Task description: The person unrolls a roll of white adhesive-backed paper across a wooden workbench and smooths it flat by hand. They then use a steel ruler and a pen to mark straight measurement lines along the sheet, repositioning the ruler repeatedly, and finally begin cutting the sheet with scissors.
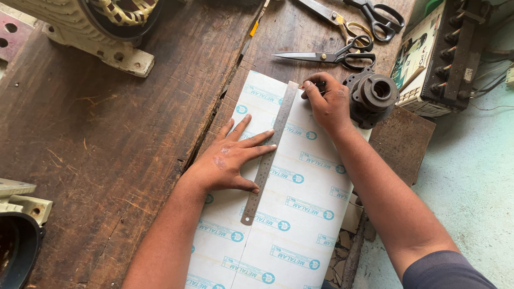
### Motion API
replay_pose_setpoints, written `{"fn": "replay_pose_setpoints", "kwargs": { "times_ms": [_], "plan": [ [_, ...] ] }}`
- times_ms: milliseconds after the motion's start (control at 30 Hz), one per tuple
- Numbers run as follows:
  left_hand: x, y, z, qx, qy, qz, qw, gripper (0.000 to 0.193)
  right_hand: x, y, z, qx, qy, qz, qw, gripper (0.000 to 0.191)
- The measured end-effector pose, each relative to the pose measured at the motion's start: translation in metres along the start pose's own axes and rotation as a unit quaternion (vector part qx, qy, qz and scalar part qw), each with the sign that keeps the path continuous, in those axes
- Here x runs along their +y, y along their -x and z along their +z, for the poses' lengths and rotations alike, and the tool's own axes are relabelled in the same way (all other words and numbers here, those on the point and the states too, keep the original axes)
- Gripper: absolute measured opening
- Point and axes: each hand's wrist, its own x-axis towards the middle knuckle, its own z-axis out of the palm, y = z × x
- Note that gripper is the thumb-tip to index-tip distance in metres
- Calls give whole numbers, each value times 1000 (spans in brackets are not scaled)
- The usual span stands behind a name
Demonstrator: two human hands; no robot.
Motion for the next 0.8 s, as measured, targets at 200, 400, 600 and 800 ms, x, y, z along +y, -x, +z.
{"fn": "replay_pose_setpoints", "kwargs": {
  "times_ms": [200, 400, 600, 800],
  "plan": [
    [-1, 1, 0, 7, -7, 9, 1000, 118, -13, 2, 0, -5, 50, -47, 998, 16],
    [-1, 1, 0, 3, -2, 11, 1000, 118, -15, 8, 0, -6, 166, -96, 981, 17],
    [-4, 0, 3, 11, -5, 27, 1000, 117, -18, 53, 11, -34, 199, -118, 972, 16],
    [-13, 6, 8, 64, 1, 82, 995, 106, -56, 149, 24, -148, 101, -134, 975, 14]
  ]
}}
